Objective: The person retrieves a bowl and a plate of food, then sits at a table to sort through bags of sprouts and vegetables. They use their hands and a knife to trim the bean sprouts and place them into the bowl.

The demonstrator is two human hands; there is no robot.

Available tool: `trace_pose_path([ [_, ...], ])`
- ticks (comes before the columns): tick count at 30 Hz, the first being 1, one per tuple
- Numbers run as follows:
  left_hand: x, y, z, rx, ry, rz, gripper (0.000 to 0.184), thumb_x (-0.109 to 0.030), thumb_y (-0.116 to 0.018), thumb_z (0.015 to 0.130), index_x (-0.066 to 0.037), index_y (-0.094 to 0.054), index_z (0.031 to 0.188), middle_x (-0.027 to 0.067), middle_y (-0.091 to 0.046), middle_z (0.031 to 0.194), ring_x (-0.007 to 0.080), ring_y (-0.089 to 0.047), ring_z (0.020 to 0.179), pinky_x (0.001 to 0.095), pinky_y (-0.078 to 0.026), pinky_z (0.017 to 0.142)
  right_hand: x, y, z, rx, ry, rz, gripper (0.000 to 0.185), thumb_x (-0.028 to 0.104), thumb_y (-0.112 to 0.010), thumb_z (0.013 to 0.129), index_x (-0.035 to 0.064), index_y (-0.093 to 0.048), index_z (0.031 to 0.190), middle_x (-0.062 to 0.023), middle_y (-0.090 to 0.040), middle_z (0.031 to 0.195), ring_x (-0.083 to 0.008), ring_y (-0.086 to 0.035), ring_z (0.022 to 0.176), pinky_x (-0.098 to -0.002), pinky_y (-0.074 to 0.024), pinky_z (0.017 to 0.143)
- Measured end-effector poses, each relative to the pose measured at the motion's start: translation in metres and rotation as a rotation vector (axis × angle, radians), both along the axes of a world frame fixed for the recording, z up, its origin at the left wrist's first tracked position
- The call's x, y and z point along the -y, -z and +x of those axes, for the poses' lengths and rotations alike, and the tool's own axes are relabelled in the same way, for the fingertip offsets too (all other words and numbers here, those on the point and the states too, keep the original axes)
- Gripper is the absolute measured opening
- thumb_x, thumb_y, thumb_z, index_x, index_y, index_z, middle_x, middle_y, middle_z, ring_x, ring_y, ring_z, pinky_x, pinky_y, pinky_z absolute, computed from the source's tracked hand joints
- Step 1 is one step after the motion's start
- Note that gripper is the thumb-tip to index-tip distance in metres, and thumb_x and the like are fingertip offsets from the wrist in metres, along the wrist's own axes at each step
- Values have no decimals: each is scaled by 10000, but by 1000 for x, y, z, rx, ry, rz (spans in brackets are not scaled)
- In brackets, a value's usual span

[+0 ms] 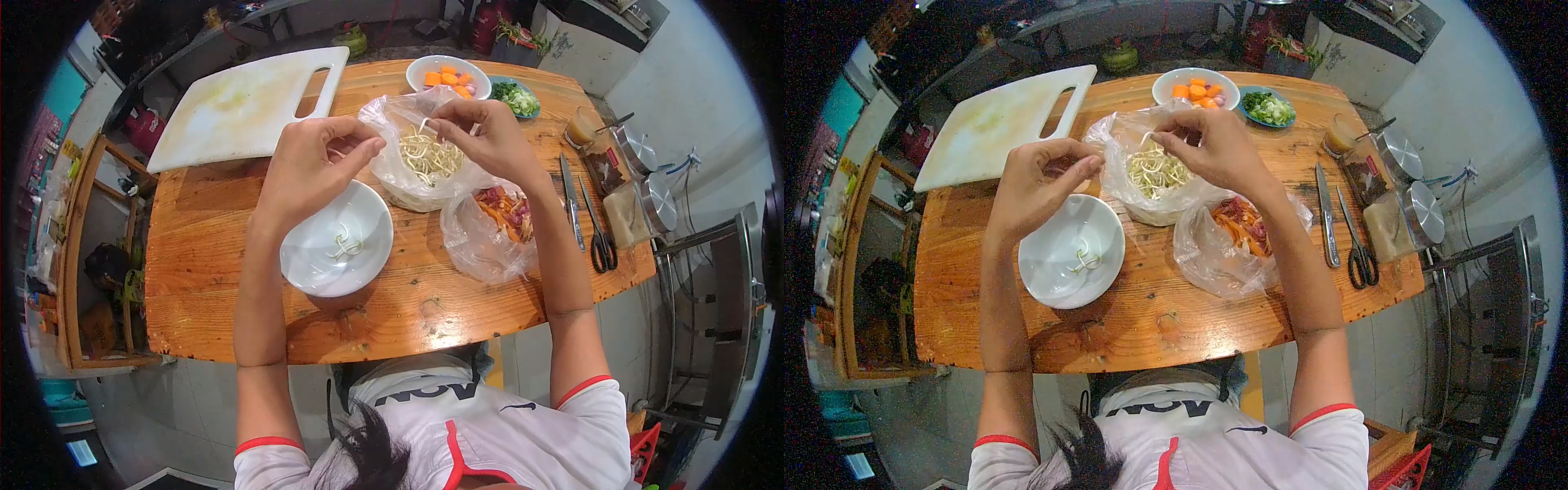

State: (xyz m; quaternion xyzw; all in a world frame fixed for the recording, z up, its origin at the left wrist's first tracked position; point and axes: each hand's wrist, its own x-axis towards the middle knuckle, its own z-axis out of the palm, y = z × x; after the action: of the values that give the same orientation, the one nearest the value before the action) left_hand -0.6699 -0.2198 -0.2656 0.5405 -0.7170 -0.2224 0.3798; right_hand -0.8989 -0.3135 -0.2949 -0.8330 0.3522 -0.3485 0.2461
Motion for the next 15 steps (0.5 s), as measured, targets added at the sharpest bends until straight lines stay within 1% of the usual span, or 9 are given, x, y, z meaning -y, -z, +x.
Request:
trace_pose_path([
  [2, 1, 1, -2, -22, -23, 10, 185, -139, -676, 859, 20, -700, 951, 82, -705, 843, 110, -641, 760, 258, -517, 699, 0, 6, 4, 28, 11, -55, 239, 244, -686, 838, 29, -714, 938, -74, -678, 717, -133, -573, 586, -278, -468, 581],
  [5, 0, -1, -4, -21, -30, 15, 181, -141, -670, 864, 5, -703, 966, 77, -705, 851, 108, -641, 766, 258, -513, 708, 1, 3, 4, 33, 26, -70, 250, 254, -683, 844, 31, -717, 952, -84, -681, 729, -117, -572, 601, -271, -465, 577],
  [8, 2, 0, -5, -34, -49, 14, 181, -144, -670, 864, -8, -705, 978, 70, -706, 862, 100, -640, 775, 254, -509, 708, 4, 2, 1, -23, 11, 120, 252, 255, -673, 860, 27, -722, 956, -77, -683, 746, -95, -584, 646, -261, -469, 600],
  [11, 3, 2, -8, -86, -66, -18, 183, -143, -674, 862, -14, -706, 988, 65, -706, 878, 95, -637, 784, 247, -505, 711, 5, 8, 3, 252, -235, 300, 253, 250, -657, 880, 19, -725, 956, -50, -684, 770, -78, -583, 683, -243, -464, 622],
  [14, 5, 6, -12, -207, -18, -7, 185, -137, -677, 863, -8, -703, 992, 64, -704, 897, 94, -634, 792, 244, -505, 725, -12, -9, 5, 199, -330, 447, 254, 243, -641, 895, 12, -723, 962, -27, -685, 792, -70, -576, 697, -226, -462, 642],
  [15, 5, 8, -13, -255, 9, 7, 185, -135, -678, 863, -4, -703, 992, 64, -703, 903, 94, -633, 794, 244, -505, 731, -17, -11, 7, 189, -348, 452, 253, 241, -641, 894, 12, -724, 961, -28, -686, 794, -69, -577, 699, -227, -464, 643],
])
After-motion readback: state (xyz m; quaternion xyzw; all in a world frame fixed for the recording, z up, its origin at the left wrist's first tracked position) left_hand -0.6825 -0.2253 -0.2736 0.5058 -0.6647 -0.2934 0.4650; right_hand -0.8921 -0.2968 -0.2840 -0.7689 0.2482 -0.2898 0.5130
